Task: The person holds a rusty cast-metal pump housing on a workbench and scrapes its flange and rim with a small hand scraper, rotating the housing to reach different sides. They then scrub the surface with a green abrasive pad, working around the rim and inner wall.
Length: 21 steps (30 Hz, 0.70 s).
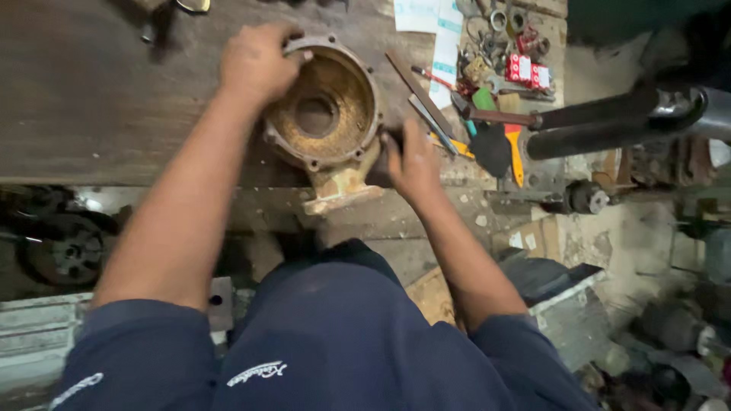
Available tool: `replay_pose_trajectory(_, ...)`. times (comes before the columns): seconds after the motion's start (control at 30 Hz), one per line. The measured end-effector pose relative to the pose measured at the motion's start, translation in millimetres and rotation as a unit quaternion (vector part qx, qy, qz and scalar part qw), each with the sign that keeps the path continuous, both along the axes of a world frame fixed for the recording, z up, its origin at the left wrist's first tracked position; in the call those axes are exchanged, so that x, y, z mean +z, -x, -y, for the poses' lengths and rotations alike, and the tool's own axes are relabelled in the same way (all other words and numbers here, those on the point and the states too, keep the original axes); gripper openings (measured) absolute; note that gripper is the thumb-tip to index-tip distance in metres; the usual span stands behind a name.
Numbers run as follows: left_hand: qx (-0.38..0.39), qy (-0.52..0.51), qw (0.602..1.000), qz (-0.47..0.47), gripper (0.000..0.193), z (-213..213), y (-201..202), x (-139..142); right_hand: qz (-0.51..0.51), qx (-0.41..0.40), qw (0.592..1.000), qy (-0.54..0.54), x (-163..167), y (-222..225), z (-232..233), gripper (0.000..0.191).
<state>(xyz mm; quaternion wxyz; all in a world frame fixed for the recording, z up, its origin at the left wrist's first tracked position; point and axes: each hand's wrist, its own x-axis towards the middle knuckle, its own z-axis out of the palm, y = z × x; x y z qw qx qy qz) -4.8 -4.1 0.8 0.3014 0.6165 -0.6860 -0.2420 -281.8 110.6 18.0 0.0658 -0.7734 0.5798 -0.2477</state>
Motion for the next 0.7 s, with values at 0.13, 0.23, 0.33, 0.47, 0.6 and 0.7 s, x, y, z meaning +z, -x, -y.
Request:
replay_pose_trajectory(0.13, 0.009, -0.026, 1.0, 0.001, 0.04, -1.4, -1.6, 0.7, 0.14, -0.034, 0.989, -0.033, 7.0, -0.6, -3.4, 0.017)
replay_pose_trajectory(0.23, 0.006, -0.021, 1.0, 0.001, 0.041, -0.8, -2.1, 2.0, 0.07, -0.022, 0.997, -0.029, 15.9, -7.0, -2.5, 0.018)
replay_pose_trajectory(0.33, 0.009, -0.045, 0.999, 0.003, 0.041, -0.4, -2.7, 3.2, 0.006, -0.01, 1.0, -0.002, 22.0, -13.6, -0.3, 0.018)
replay_pose_trajectory(0.47, 0.001, -0.021, 1.0, 0.004, 0.039, -1.3, -2.9, 3.0, -0.062, -0.008, 0.998, 0.003, 24.4, -16.0, -0.5, 0.02)
replay_pose_trajectory(0.6, 0.005, 0.0, 1.0, 0.002, 0.039, -2.3, -1.9, 1.3, -0.075, -0.011, 0.997, -0.003, 23.4, -14.7, -1.8, 0.021)
replay_pose_trajectory(0.7, 0.009, -0.016, 1.0, 0.007, 0.034, -1.9, -0.6, 0.3, -0.072, -0.009, 0.997, -0.019, 22.2, -14.8, -1.6, 0.019)
